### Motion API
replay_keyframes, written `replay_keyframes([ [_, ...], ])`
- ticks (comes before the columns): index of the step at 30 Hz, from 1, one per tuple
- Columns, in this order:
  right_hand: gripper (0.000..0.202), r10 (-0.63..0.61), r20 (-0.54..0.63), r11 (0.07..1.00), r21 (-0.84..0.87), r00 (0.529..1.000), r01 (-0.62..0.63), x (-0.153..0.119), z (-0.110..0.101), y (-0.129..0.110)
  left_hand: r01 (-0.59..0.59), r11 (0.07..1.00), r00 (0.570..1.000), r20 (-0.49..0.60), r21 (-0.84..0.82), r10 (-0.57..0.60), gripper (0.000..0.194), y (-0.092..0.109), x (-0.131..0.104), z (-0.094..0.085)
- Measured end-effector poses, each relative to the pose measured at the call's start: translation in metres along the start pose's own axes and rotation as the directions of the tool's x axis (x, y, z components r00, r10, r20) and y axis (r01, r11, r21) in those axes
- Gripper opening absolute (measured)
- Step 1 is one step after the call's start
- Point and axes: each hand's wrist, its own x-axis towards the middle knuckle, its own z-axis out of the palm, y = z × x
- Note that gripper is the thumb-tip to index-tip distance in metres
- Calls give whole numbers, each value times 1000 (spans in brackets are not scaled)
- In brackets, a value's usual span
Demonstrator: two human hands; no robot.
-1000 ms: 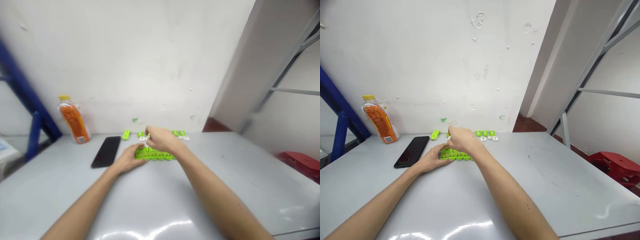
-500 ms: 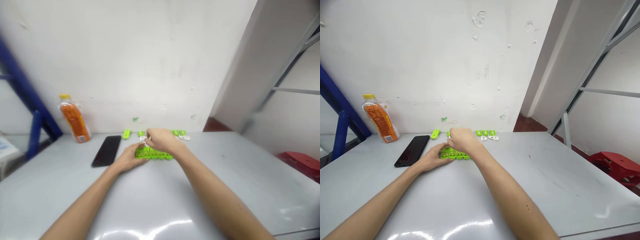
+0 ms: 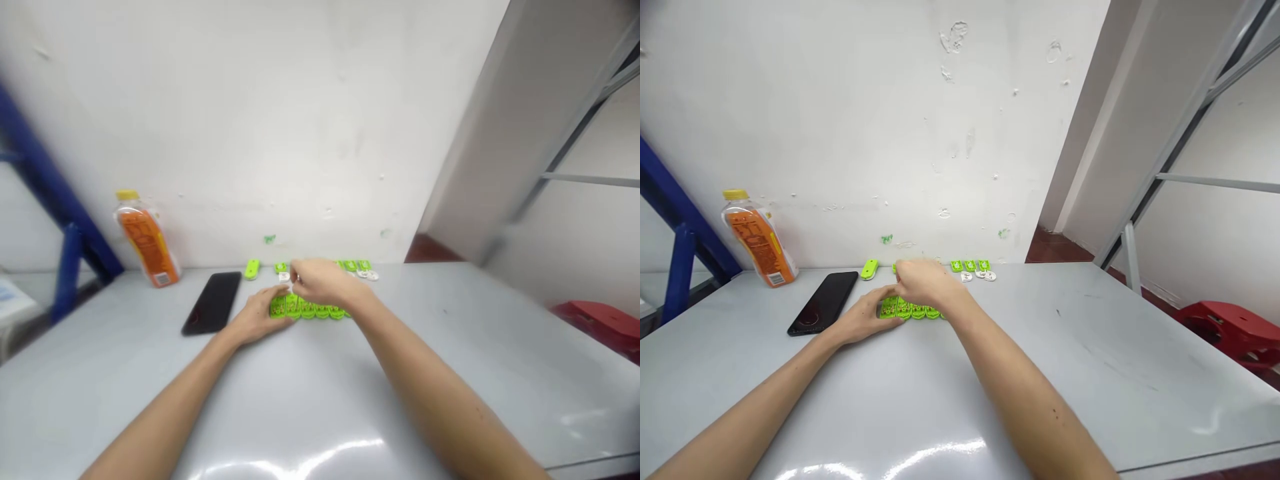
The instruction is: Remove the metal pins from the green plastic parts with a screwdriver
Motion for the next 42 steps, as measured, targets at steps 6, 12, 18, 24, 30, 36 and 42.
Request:
replay_keyframes([
  [6,26,41,-55,995,-84,998,-46,4,4,0,-5,1000,1000,0,-20,5,65,-2,0,0],
  [12,23,63,-50,993,-99,997,-68,8,10,-1,0,1000,1000,2,-25,0,68,-1,0,0],
  [18,24,15,-54,996,-85,998,-19,0,1,-3,0,1000,1000,-18,-22,0,63,-1,1,1],
  [24,33,83,-63,992,-92,995,-88,7,6,-3,16,999,1000,12,-28,-16,67,1,0,-1],
  [30,21,85,-30,996,-22,996,-86,4,5,-2,4,1000,1000,14,-18,-3,66,1,0,-1],
  [36,23,39,-20,999,10,999,-39,-4,-1,-4,7,1000,1000,18,-11,-6,65,1,0,-1],
  [42,32,82,-91,992,-88,993,-90,4,4,-5,28,1000,1000,13,-8,-28,65,-1,0,0],
])
